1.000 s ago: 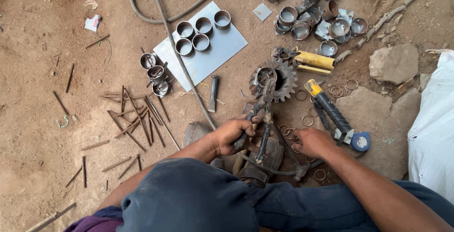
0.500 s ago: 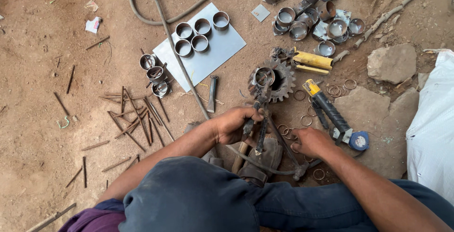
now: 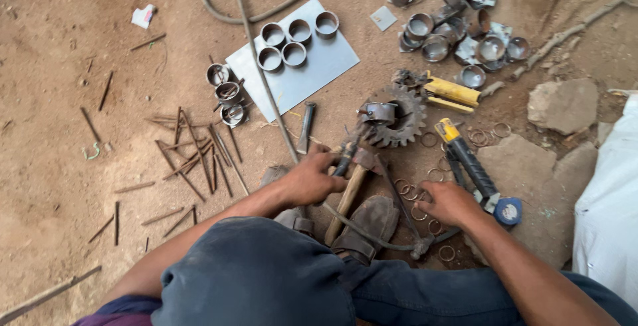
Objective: The person sits on the ground and uses a handheld welding torch to weld small metal rings onto a larger gear-like metal component. They repeatedly pick up rings, position them on the gear, and apply the torch to create welds, generating sparks. The person also uses pliers to hold the rings and a hammer to tap the assembly.
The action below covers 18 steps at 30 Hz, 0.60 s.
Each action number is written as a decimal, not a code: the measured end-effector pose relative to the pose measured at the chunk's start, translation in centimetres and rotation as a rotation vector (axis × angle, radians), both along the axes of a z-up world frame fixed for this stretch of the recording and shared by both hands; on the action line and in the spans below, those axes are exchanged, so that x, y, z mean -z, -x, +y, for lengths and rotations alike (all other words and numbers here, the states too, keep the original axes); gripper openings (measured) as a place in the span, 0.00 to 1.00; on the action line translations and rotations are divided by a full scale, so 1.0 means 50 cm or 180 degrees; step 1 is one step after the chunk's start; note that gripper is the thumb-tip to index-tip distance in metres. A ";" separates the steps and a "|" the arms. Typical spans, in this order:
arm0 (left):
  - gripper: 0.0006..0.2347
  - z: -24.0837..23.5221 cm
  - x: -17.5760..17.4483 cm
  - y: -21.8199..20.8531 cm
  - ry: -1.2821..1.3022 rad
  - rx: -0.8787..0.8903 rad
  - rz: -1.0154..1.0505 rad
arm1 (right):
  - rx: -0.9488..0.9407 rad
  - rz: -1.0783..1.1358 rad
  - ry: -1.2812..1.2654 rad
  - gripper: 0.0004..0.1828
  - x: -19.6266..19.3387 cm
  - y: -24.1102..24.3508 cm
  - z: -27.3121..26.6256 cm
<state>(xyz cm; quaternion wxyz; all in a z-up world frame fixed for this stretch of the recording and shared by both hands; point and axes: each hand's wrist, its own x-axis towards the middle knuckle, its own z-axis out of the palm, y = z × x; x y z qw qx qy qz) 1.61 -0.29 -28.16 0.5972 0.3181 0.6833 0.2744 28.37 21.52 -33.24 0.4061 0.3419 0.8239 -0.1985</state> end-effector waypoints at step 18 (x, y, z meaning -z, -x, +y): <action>0.17 -0.222 -0.080 0.122 0.0207 -0.0667 0.2080 | -0.0276 0.1460 0.0162 0.17 0.098 0.417 -0.144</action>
